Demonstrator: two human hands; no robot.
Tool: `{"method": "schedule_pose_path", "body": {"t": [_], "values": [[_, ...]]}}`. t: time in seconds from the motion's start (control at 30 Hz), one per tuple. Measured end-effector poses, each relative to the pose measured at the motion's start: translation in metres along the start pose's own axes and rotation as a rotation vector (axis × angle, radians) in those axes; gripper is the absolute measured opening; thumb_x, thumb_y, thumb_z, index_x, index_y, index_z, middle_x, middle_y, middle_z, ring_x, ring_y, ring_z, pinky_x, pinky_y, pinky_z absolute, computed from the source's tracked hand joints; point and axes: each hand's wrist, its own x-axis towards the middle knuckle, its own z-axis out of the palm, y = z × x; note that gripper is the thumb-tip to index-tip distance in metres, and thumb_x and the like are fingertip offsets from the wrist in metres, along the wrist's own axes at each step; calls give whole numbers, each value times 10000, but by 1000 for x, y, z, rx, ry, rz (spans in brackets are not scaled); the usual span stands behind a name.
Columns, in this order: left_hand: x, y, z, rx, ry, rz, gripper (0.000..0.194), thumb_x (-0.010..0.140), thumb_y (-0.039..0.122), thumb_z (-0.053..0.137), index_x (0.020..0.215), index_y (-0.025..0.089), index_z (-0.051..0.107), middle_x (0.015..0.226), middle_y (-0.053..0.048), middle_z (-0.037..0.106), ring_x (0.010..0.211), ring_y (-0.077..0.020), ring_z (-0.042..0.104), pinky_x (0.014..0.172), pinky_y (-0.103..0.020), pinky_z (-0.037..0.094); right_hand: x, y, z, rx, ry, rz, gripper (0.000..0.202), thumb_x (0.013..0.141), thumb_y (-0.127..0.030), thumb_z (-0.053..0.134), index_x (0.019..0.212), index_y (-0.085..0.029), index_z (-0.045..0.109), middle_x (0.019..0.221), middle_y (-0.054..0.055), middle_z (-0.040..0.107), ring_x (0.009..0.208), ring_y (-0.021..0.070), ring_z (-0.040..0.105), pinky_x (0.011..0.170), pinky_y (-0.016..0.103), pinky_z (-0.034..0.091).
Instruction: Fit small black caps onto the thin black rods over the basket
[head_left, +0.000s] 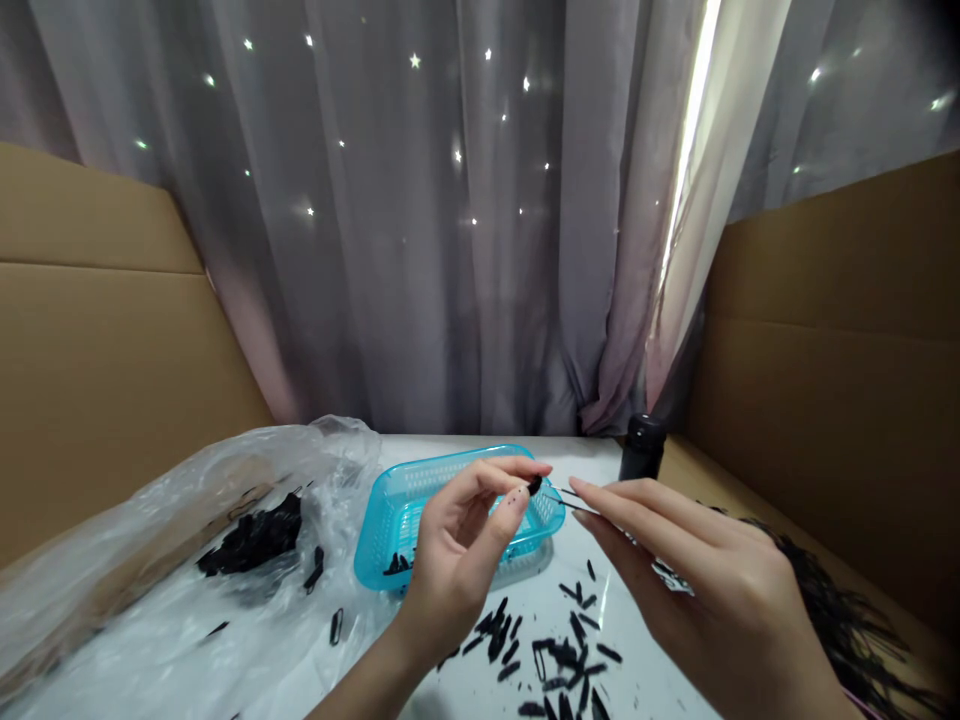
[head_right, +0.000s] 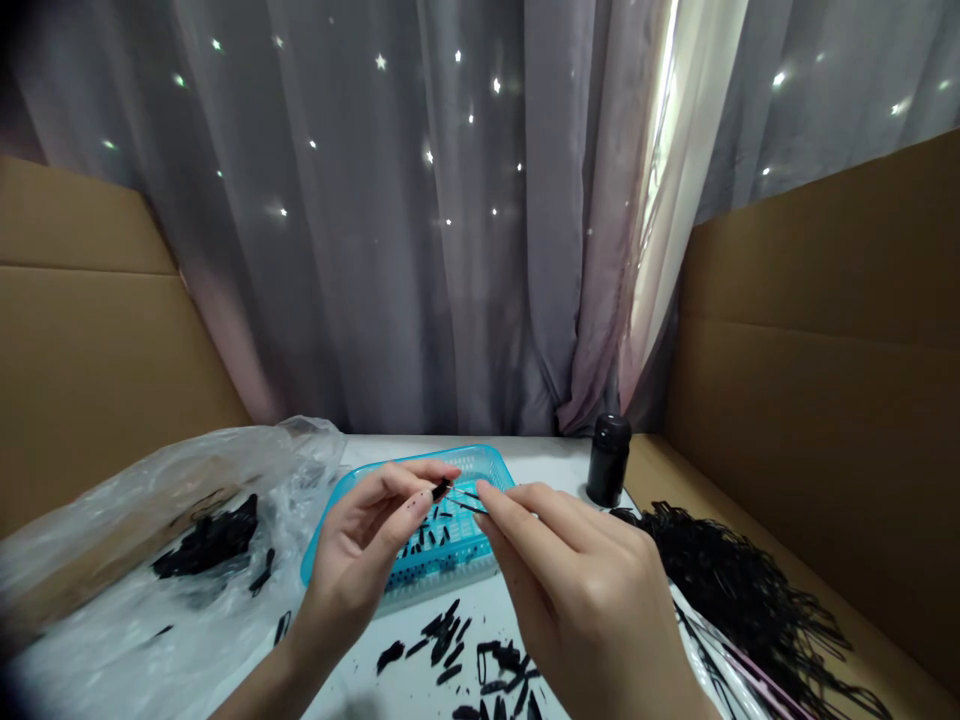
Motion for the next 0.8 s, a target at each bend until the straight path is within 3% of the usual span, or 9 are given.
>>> {"method": "schedule_pose_path", "body": {"t": [0.3,0.5,0.8], "values": [[0,1,4,-22,-22,16,148,935,169,612,858,228,724,1020,-13,732,943,-125,686,859,-173,559,-1,2,1,6,19,4,213,910,-99,616,1091,-165,706,897,38,727,710,119,666,664,213,536],[0,0,4,19,-20,42,157,934,134,601,866,220,713,1022,-19,732,966,-133,684,860,-186,566,-3,4,-1,-17,-20,8,199,928,-122,601,1094,-181,695,908,33,721,696,120,655,664,223,527],[-5,-7,-2,423,-80,331,217,916,36,579,987,226,656,1096,-33,715,1040,-168,663,919,-289,549,-6,4,-7,-52,-98,44,241,950,-109,531,1120,-222,660,932,13,710,686,118,647,638,227,505]]}}
